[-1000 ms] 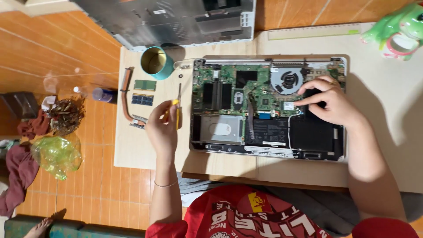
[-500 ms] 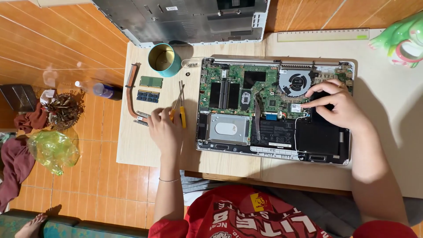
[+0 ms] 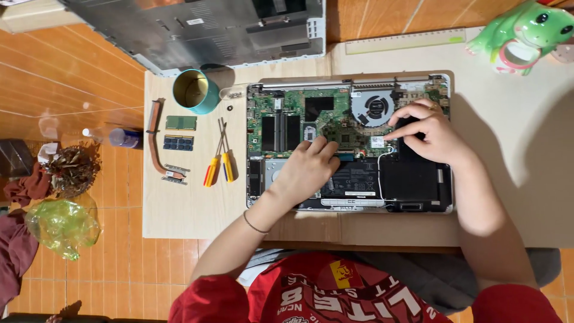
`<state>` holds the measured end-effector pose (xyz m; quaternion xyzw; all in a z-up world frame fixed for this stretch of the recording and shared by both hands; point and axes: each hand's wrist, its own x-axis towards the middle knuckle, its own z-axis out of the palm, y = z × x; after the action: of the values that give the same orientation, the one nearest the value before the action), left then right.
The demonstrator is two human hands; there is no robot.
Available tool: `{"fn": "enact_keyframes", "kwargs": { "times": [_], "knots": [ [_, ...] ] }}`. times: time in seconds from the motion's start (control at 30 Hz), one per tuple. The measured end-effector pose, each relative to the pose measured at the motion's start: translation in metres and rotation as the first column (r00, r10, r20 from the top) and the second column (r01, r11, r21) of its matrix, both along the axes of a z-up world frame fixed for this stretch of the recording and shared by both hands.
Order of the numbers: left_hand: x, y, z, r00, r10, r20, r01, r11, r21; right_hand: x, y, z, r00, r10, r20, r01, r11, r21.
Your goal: Disassembling a laptop and working with internal components such as the fan and hard drive bracket.
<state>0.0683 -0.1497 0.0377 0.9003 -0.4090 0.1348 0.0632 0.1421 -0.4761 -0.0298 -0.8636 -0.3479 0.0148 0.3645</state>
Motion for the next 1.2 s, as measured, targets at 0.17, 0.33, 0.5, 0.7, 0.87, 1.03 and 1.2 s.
{"fn": "enact_keyframes", "kwargs": {
  "times": [0.17,0.33,0.5,0.7,0.87,1.03,1.2],
  "knots": [
    [0.015,0.004,-0.010,0.987,-0.150,-0.065,0.159,0.974,0.160,0.000,0.001,0.000,1.000,-0.001,-0.011,0.001,1.000,0.001],
    [0.030,0.013,0.005,0.940,-0.335,-0.062,0.341,0.929,0.147,0.001,0.001,0.000,1.000,0.001,0.010,-0.002,1.000,0.008],
    [0.014,-0.007,0.023,0.845,-0.372,-0.384,0.070,0.789,-0.610,0.000,0.002,-0.005,0.995,-0.026,0.092,0.027,1.000,-0.001],
    [0.004,-0.030,-0.030,0.600,-0.399,-0.693,-0.180,0.777,-0.603,0.000,0.004,0.001,0.999,-0.028,0.035,0.029,0.999,-0.024],
    [-0.001,-0.040,-0.020,0.645,-0.288,-0.708,-0.293,0.762,-0.577,0.001,0.002,-0.003,0.998,-0.024,0.052,0.024,1.000,0.002],
    [0.006,-0.041,-0.023,0.609,-0.333,-0.720,-0.359,0.694,-0.624,0.001,0.003,-0.006,0.998,-0.041,0.055,0.041,0.999,-0.008],
    [0.014,-0.056,-0.012,0.847,-0.118,-0.518,-0.273,0.740,-0.615,-0.001,0.003,-0.005,0.998,-0.047,0.046,0.048,0.998,-0.034]
  ]
}}
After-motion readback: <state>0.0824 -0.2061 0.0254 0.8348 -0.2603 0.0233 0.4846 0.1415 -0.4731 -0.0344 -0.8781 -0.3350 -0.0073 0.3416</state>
